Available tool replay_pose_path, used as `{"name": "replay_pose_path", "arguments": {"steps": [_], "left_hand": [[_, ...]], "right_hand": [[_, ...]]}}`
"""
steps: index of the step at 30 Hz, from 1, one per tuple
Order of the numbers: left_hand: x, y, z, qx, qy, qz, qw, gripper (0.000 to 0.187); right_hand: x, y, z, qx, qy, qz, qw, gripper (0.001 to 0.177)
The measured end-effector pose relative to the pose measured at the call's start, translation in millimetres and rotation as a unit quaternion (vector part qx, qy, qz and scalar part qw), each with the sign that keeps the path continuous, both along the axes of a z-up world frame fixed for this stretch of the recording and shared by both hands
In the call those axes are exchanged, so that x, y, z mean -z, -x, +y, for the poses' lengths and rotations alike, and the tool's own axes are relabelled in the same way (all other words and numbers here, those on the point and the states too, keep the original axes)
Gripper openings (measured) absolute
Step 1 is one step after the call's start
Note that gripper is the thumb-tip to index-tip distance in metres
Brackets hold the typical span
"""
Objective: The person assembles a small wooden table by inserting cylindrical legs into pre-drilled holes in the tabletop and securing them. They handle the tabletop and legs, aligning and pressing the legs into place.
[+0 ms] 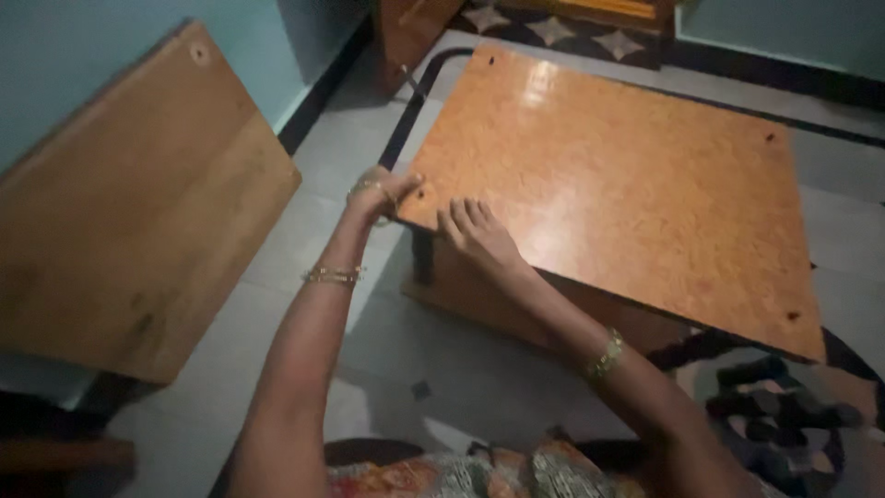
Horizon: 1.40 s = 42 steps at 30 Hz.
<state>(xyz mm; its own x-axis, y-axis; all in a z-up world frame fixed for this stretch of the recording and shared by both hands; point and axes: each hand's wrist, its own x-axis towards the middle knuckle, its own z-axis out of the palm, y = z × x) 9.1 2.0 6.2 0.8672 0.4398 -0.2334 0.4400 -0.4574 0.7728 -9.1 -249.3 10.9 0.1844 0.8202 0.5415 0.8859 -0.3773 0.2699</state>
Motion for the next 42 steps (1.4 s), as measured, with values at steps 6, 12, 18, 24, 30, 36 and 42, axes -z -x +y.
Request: {"name": "replay_pose_path", "arguments": {"steps": [6, 12, 18, 24, 30, 36, 42], "left_hand": [[29.0, -16.2, 26.7, 0.072, 0.008, 0.011, 0.997, 0.062], [114.6, -6.0, 35.2, 0.159, 0.202, -0.238, 0.936, 0.037], [174.0, -6.0, 22.2, 0.237, 0.348, -0.298, 0.856, 0.046], [172.6, -3.5, 3.8, 0.191, 0.095, -0.382, 0.899, 0.050], [146.2, -1.0, 5.4, 0.184, -0.025, -0.340, 0.922, 0.039], [148.8, -7.0, 11.0, 0.201, -0.011, -0.411, 0.889, 0.038], [151.3, -1.7, 24.3, 0.237, 0.000, -0.276, 0.932, 0.051]], "right_hand": [[19.7, -19.5, 3.0, 0.005, -0.009, -0.016, 1.000, 0.047], [19.0, -5.7, 16.7, 0.050, -0.001, -0.054, 0.997, 0.043], [9.4, -0.8, 24.8, 0.057, -0.035, -0.081, 0.994, 0.035], [10.7, -1.8, 26.8, 0.049, -0.009, -0.107, 0.993, 0.033], [16.1, -16.0, 30.3, 0.029, -0.035, -0.133, 0.990, 0.026], [9.4, -17.3, 34.4, 0.013, -0.049, -0.128, 0.991, 0.024], [-30.0, -1.9, 16.3, 0.007, -0.033, 0.128, 0.991, 0.037]]}}
